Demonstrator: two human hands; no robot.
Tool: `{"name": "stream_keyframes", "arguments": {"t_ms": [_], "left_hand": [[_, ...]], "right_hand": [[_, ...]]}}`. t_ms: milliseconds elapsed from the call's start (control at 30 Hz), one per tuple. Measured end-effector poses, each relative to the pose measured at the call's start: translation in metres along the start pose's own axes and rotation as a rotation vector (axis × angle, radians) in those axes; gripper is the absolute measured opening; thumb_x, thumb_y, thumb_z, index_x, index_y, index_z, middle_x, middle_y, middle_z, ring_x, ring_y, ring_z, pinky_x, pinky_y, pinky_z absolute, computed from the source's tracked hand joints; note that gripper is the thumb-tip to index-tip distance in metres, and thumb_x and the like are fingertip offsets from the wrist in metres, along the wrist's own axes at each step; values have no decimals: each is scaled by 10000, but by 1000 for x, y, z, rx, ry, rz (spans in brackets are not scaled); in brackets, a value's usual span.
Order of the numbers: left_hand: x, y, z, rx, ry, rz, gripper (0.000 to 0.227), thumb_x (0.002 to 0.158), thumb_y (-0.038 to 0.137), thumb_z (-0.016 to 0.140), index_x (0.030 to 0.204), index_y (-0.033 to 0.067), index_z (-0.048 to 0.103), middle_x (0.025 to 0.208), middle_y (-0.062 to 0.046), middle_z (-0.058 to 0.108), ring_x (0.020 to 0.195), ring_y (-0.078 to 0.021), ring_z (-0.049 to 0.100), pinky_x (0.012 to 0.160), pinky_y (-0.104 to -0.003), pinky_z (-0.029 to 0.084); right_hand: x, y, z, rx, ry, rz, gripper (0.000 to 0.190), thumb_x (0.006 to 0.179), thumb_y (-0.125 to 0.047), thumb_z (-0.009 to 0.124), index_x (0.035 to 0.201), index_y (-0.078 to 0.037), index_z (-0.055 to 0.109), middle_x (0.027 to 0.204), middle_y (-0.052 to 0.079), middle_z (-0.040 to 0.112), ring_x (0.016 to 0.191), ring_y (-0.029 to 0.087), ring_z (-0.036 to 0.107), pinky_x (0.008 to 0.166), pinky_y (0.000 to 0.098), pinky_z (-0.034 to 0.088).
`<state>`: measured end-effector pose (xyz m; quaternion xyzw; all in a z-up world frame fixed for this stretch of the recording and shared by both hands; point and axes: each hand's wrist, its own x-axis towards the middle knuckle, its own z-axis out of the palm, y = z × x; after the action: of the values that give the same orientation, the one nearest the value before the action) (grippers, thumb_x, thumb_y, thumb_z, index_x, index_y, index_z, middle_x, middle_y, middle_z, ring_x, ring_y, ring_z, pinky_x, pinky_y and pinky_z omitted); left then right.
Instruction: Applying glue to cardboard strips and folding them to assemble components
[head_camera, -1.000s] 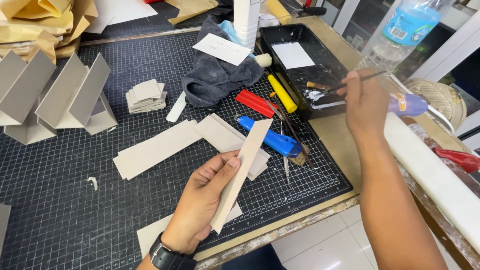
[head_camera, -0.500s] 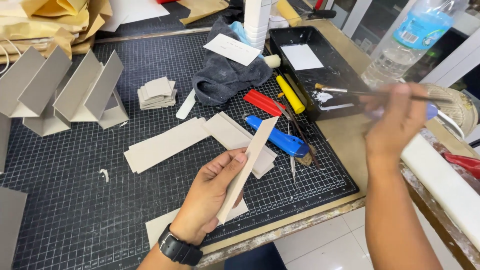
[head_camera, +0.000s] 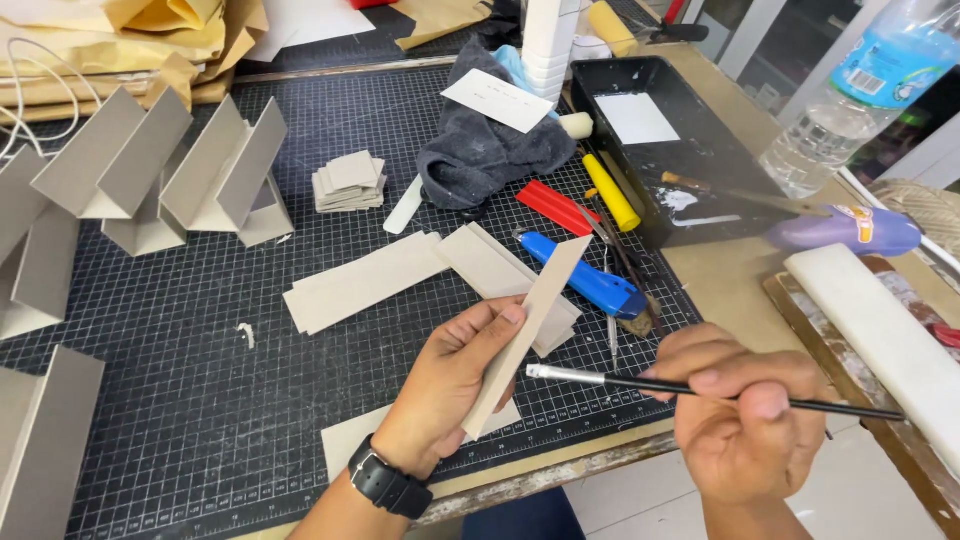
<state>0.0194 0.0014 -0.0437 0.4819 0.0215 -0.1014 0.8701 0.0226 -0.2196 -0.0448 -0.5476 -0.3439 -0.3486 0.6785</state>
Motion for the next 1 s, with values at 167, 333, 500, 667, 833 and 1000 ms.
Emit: {"name": "stream_keyframes", "arguments": {"t_ms": [167,333,500,667,833,1000], "left_hand": [[-2,4,3,14,28,-32,266,989,257,654,1152,74,757,646,-45,623,399,-110,540,326,-203,429],[-1,2,2,1,30,-27,218,993,241,661,1099,77,758,812,-57,697,420,-100,545,330,-199,431],[-1,2,3,16,55,-34,189,991,251,665,1026,89,754,939,-52,730,431,-91,514,331,-202,423],[0,0,2,-1,27,-21,172,1004,246,666,1030,93,740,699,-34,630,399,-94,507,308,-211,398],[-2,3,3,16,2,-15,230,1001,249,648,1116,76,746,718,-36,641,393,-92,500,319,-202,397],[-2,3,3,-11,9,-27,193,1003,223,647,1068,68,741,933,-70,717,383,-118,495,324,-211,387]], "right_hand": [[-6,-3,4,39,-39,124,310,1116,-343,485,949,-103,590,725,85,655,679,276,741,744,406,561],[-7,5,1,-5,0,42,281,1127,-309,457,972,-97,556,772,34,608,690,287,735,721,411,582],[-8,5,1,7,-11,112,333,1098,-372,549,913,-110,637,744,20,679,714,267,773,780,399,598],[-4,13,-2,-74,91,-33,248,1128,-287,424,1002,-83,487,841,41,553,651,320,685,721,453,580],[12,29,-9,6,-7,-62,212,1133,-236,450,1021,-88,552,861,44,636,735,256,732,679,320,630],[16,27,-5,0,91,-40,274,1122,-283,458,978,-59,520,776,90,567,675,291,672,567,333,624]]}}
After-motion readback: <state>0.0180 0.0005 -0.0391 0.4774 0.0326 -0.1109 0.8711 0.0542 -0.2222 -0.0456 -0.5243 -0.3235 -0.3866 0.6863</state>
